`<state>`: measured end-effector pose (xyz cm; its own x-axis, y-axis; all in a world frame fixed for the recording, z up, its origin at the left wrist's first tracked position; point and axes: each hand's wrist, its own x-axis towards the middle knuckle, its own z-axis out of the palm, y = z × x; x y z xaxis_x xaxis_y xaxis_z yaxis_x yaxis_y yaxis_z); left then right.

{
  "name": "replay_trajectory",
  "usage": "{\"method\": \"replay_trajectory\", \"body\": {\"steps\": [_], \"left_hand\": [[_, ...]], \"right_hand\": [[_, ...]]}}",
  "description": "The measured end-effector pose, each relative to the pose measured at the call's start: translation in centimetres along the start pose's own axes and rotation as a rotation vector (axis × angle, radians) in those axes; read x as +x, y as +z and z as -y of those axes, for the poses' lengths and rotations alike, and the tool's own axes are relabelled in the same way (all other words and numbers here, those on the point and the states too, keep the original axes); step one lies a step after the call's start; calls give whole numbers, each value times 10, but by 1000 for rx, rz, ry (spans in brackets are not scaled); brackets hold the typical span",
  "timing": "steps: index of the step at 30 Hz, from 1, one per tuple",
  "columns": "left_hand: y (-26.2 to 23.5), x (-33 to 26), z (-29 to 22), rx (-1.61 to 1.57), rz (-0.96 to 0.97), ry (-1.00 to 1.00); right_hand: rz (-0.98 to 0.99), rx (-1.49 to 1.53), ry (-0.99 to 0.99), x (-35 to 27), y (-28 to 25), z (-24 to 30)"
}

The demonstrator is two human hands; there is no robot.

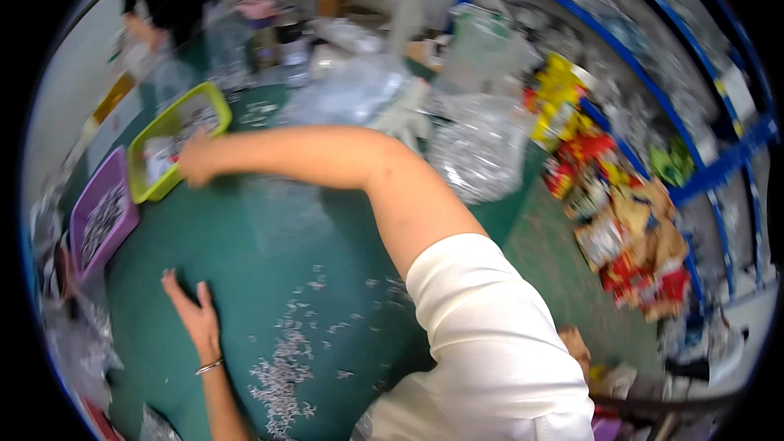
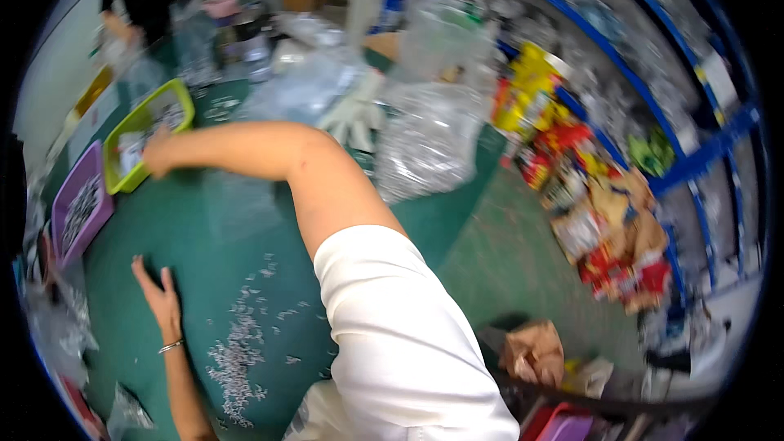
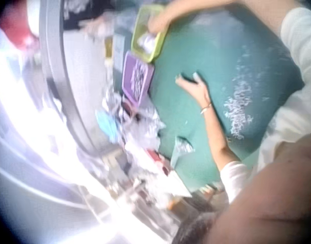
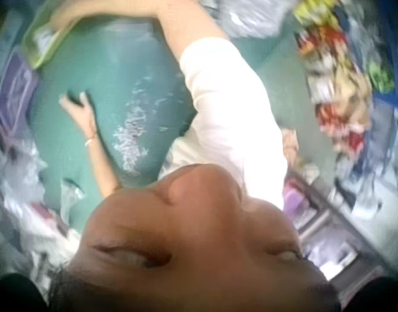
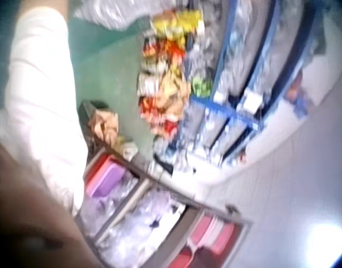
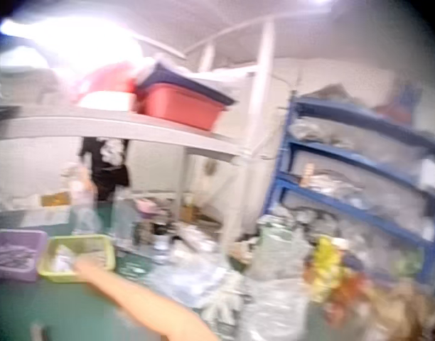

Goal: The person sorts small silver metal hooks by hand from a pile on a green workbench, placing some into plastic bags and others into colored trays. They move a filled bag to a storage shelf in the background before returning to continue sorting more parts at the table.

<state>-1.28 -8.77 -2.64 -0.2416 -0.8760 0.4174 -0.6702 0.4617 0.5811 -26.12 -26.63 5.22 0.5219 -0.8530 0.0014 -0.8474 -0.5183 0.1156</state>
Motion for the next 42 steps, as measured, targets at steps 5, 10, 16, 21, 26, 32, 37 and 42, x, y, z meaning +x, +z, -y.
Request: {"method": "replay_trajectory", "body": {"steps": [5,10,16,21,26,32,37,42], "left_hand": [[13,13,37,31,-33,43],[24,20,55,-75,-2,74],[28,24,64,-31,-57,87],[30,8,31,-48,-86,79],[6,20,9,-74,-86,83],[1,3,3,-7,3,-65],[-7,-7,-14,41,83,-93],[-19,-6,-25,84,118,-116]], "right_hand": [[96,266,-223,-238,-59,115],[-445,481,198,-426,-41,179],[-798,188,1369,-604,72,298],[396,969,1315,-758,262,341],[564,1191,1429,-745,279,309],[556,1239,1466,-675,301,239],[610,1310,1418,-624,341,193],[662,1366,1385,-576,362,160]]}}
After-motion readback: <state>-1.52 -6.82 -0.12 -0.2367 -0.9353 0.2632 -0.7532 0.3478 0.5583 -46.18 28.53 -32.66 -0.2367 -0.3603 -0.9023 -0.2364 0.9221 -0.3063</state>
